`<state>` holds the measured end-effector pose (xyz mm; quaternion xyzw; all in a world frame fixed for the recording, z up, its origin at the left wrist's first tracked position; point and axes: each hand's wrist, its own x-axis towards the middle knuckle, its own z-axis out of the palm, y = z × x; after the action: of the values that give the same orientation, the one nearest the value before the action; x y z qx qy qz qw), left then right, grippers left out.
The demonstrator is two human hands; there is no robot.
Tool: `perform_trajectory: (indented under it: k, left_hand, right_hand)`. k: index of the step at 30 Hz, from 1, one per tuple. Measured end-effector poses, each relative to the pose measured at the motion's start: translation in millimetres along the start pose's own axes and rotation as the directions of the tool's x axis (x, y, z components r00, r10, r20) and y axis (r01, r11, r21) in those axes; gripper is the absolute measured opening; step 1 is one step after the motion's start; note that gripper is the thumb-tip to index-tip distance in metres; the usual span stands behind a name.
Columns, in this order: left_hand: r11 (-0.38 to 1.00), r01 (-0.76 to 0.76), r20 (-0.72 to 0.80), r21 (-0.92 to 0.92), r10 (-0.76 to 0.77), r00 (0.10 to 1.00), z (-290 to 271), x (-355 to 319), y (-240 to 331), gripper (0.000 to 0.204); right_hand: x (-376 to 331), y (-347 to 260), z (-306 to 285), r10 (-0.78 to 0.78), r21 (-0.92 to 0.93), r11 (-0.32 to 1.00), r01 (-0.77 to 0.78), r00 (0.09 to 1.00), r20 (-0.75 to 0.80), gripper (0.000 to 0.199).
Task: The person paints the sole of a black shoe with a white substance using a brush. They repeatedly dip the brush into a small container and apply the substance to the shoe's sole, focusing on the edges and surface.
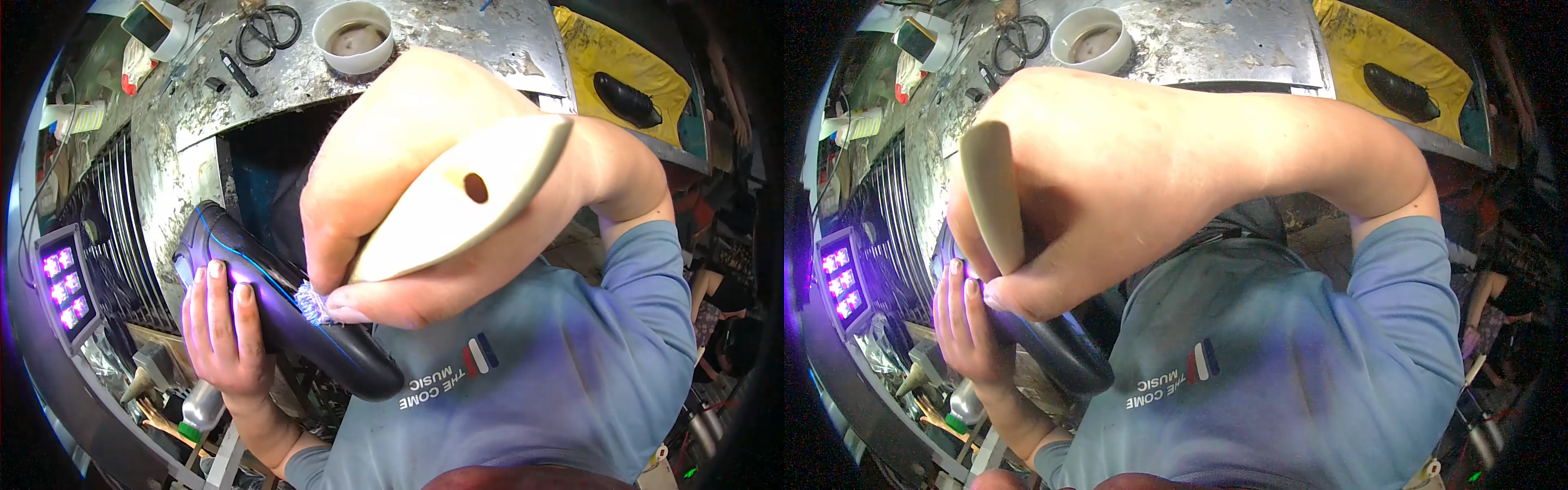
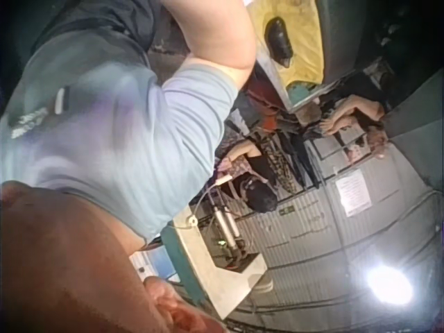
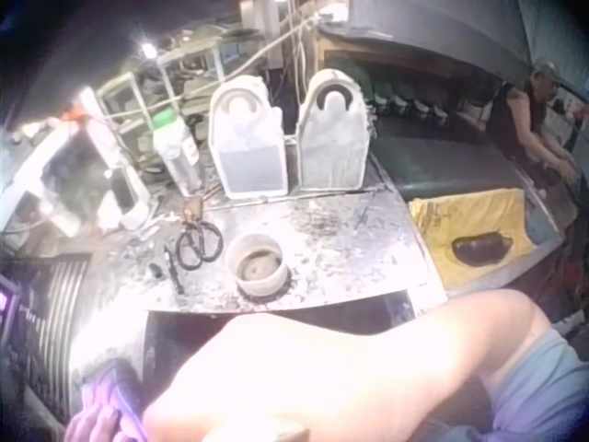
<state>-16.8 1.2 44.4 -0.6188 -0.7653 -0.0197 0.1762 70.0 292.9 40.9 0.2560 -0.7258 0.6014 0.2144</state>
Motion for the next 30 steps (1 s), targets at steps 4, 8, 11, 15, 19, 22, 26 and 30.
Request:
perform_trajectory:
  k: [4, 8, 11, 15, 19, 22, 26, 30]
  left_hand:
    - [0.997, 0.072, 0.001, -0.008, -0.072, 0.997, 6.1, -4.0, -0.8, 0.033]
    - [0.991, 0.13, 0.053, 0.013, -0.131, 0.99, 3.2, -3.9, -0.8, 0.038]
    - [0.983, 0.181, 0.077, 0.021, -0.182, 0.98, 4.1, -7.3, 1.8, 0.044]
    - [0.967, 0.254, 0.126, -0.013, -0.25, 0.96, 2.4, -9.1, 1.4, 0.053]
    - [0.933, 0.346, 0.153, -0.099, -0.329, 0.932, 4.7, -12.2, 1.9, 0.062]
    - [0.902, 0.406, 0.175, -0.145, -0.381, 0.908, 5.7, -14.0, 2.9, 0.067]
    - [0.85, 0.493, 0.211, -0.187, -0.455, 0.865, 9.5, -18.3, 5.9, 0.069]
    - [0.781, 0.584, 0.28, -0.223, -0.523, 0.805, 5.6, -19.0, 10.0, 0.072]
  right_hand:
    - [-0.2, -0.4, 0.8, -0.058, -0.024, 0.998, 0.058, 0.998, 0.005, 0.015]
    - [2.2, -5.2, -5.6, -0.109, -0.05, 0.993, 0.112, 0.992, 0.059, 0.008]
    - [1.3, -3.6, 1.8, -0.116, 0.05, 0.992, 0.117, 0.993, -0.011, 0.008]
    - [-1.2, -11.5, 2.2, -0.104, 0.026, 0.994, 0.106, 0.993, -0.055, 0.009]
    - [-4.9, -20.9, -2.2, -0.111, -0.035, 0.993, 0.109, 0.992, -0.062, 0.01]
    - [-3.9, -24.1, -3.7, -0.13, -0.067, 0.99, 0.125, 0.989, -0.067, 0.011]
    - [4.6, -20.9, -3.3, -0.163, -0.11, 0.982, 0.156, 0.985, -0.049, 0.012]
    - [12.8, -19.1, -3.5, -0.188, -0.134, 0.974, 0.182, 0.982, -0.035, 0.013]
